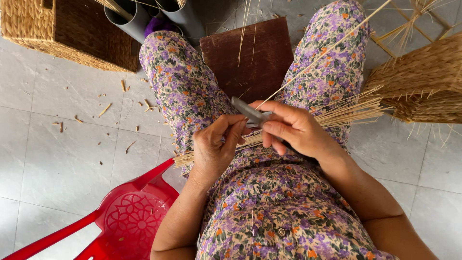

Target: The person sits with a bundle of thin bamboo sticks across their lap and uses a small knife to split and peel thin strips off the sticks one at a time, letting the split pieces fall to the floor while holding the bundle in place with their legs.

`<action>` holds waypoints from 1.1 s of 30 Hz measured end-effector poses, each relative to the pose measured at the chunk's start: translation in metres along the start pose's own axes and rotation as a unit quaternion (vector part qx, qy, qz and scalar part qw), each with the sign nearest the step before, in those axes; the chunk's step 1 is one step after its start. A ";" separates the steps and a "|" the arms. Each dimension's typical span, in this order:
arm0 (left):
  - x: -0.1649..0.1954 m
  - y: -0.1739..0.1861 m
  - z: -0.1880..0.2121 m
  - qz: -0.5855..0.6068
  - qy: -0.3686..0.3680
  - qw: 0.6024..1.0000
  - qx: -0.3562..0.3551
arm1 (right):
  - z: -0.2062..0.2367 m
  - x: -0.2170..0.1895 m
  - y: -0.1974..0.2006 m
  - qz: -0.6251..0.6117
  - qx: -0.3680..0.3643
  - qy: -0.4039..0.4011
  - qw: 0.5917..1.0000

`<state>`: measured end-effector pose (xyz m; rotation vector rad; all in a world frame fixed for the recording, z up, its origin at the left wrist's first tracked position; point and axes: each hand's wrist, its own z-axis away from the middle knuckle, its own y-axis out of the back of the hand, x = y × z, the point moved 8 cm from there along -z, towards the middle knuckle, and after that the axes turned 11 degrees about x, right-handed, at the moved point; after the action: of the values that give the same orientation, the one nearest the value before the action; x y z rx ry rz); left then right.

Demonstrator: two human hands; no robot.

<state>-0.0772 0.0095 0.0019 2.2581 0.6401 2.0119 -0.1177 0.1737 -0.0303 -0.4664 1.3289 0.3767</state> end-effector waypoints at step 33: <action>0.021 0.041 -0.004 -0.335 -0.164 0.924 0.085 | 0.015 -0.031 0.054 -0.054 0.110 0.108 0.987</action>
<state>-0.0683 -0.0216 0.0347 1.9829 1.3528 1.2653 -0.1392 0.2275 -0.0037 -0.3982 1.5282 0.0883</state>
